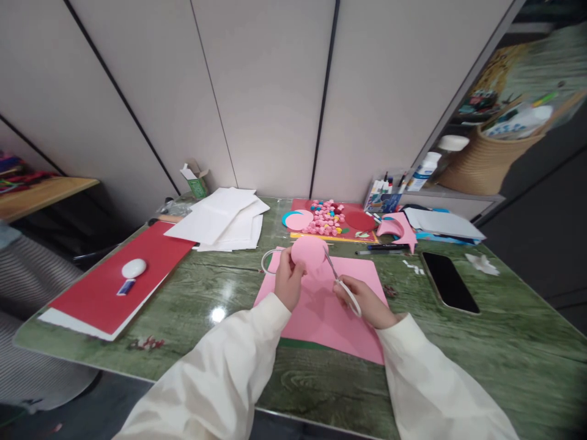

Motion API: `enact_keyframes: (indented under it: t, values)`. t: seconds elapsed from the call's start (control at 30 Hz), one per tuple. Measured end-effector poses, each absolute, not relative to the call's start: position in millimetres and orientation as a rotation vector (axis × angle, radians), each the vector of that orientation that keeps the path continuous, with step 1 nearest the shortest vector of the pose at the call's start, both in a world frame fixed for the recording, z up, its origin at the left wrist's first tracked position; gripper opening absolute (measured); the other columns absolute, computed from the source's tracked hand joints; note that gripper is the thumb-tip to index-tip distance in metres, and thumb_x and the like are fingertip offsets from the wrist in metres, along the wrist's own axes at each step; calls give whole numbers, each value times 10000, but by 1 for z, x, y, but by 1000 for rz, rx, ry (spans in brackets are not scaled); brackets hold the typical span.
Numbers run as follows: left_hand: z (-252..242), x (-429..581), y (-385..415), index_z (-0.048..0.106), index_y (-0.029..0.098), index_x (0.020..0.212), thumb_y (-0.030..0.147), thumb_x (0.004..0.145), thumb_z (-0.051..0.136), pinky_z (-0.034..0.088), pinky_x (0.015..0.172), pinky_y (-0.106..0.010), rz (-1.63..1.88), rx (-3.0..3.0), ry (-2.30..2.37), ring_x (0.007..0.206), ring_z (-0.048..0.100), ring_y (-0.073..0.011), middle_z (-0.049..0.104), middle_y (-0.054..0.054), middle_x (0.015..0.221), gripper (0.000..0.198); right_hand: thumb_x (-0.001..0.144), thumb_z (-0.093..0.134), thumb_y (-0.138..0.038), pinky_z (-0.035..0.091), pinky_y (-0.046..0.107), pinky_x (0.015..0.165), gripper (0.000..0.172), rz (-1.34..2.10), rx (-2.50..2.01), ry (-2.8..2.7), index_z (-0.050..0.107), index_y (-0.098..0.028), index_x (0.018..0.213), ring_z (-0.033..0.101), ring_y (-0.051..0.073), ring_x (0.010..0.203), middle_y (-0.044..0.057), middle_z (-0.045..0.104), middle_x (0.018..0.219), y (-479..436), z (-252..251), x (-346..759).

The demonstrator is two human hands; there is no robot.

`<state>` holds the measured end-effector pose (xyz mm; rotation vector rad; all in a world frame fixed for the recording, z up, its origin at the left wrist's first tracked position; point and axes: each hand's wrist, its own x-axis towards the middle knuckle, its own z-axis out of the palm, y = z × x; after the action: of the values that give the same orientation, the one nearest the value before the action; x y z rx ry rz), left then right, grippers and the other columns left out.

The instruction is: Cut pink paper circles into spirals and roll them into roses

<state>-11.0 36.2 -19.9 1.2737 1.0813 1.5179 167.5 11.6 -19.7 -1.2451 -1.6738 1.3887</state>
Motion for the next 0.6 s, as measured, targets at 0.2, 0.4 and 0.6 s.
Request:
enact_keyframes:
  t: [0.2, 0.4, 0.6]
  values:
    - [-21, -11, 37, 423, 183, 977, 273, 785, 457, 417, 555, -215, 1499, 1273, 1096, 595, 454, -81, 458, 9, 767, 215, 787, 482, -419, 312, 195, 408, 275, 1395, -1243, -1682, 410, -185, 662, 374, 72, 451, -61, 400, 536, 12, -19, 167]
    - [-21, -10, 38, 426, 183, 986, 249, 774, 451, 422, 561, -221, 1489, 1260, 1124, 606, 462, -84, 466, 2, 790, 223, 772, 495, -436, 309, 196, 418, 289, 1395, -1252, -1677, 411, -186, 655, 379, 76, 465, -59, 407, 532, 12, -19, 170]
    - [-19, -11, 38, 448, 176, 901, 237, 767, 443, 396, 537, -211, 1429, 1310, 1112, 556, 450, -73, 437, 29, 712, 148, 755, 483, -487, 307, 201, 407, 324, 1393, -1281, -1669, 425, -184, 658, 399, 85, 461, -51, 420, 526, 14, -20, 171]
